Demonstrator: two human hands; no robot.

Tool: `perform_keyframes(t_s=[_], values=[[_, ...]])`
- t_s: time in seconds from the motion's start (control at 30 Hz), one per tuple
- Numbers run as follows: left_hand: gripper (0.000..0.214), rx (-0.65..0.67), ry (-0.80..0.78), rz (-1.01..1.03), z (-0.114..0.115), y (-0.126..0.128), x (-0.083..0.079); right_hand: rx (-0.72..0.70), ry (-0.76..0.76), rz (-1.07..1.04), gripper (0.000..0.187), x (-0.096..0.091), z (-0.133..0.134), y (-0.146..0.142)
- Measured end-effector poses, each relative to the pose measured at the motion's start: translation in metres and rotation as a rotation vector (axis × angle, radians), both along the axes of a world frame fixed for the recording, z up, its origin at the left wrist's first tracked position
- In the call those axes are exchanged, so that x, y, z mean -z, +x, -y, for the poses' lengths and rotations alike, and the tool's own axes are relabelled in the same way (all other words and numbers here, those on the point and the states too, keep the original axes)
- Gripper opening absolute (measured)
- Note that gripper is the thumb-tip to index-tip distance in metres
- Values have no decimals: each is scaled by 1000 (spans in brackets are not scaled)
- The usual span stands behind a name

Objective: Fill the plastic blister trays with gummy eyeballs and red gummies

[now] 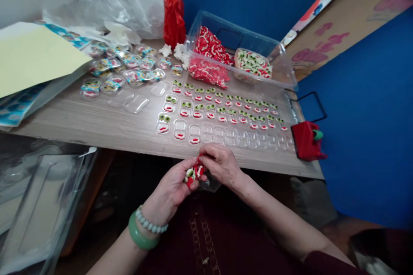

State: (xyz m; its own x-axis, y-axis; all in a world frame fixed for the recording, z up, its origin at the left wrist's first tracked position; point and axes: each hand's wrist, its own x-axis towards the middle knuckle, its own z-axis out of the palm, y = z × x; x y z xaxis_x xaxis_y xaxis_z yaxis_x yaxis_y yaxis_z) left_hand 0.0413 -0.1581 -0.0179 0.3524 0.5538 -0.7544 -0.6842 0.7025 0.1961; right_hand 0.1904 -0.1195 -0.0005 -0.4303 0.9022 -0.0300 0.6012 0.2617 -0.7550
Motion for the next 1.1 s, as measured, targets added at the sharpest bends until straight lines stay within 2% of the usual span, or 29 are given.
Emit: perform_keyframes(t_s=[0.13, 0.17, 0.3, 0.43, 0.5, 0.57, 0.67, 0.73, 0.8, 0.93, 1.1], values=[[16, 44, -6, -13, -4, 6, -1, 55, -491, -289, 7, -8, -4, 7], [16, 47, -11, 0, -6, 6, -2, 77, -572, -375, 9, -8, -6, 8], [17, 70, -29, 67, -12, 7, -6, 202, -643, -554, 15, -3, -10, 8], [20, 97, -6, 121, -15, 9, -12, 219, -703, -647, 16, 1, -8, 6], [21, 87, -10, 108, -15, 10, -14, 251, -666, -680, 16, 2, -9, 8], [21, 68, -32, 76, -15, 11, -15, 299, -514, -628, 13, 5, -15, 16], [26, 39, -72, 63, -14, 10, -13, 377, -200, -356, 14, 10, -29, 31], [29, 24, -88, 89, -14, 9, -12, 385, -95, -174, 21, 12, -38, 39], [29, 16, -110, 110, -15, 7, -12, 346, -57, -97, 27, 13, -42, 40], [28, 12, -152, 135, -15, 3, -15, 224, 30, -125, 30, 11, -38, 29], [24, -19, -209, 176, -14, 2, -16, 330, 12, 38, 22, 13, -31, 17]])
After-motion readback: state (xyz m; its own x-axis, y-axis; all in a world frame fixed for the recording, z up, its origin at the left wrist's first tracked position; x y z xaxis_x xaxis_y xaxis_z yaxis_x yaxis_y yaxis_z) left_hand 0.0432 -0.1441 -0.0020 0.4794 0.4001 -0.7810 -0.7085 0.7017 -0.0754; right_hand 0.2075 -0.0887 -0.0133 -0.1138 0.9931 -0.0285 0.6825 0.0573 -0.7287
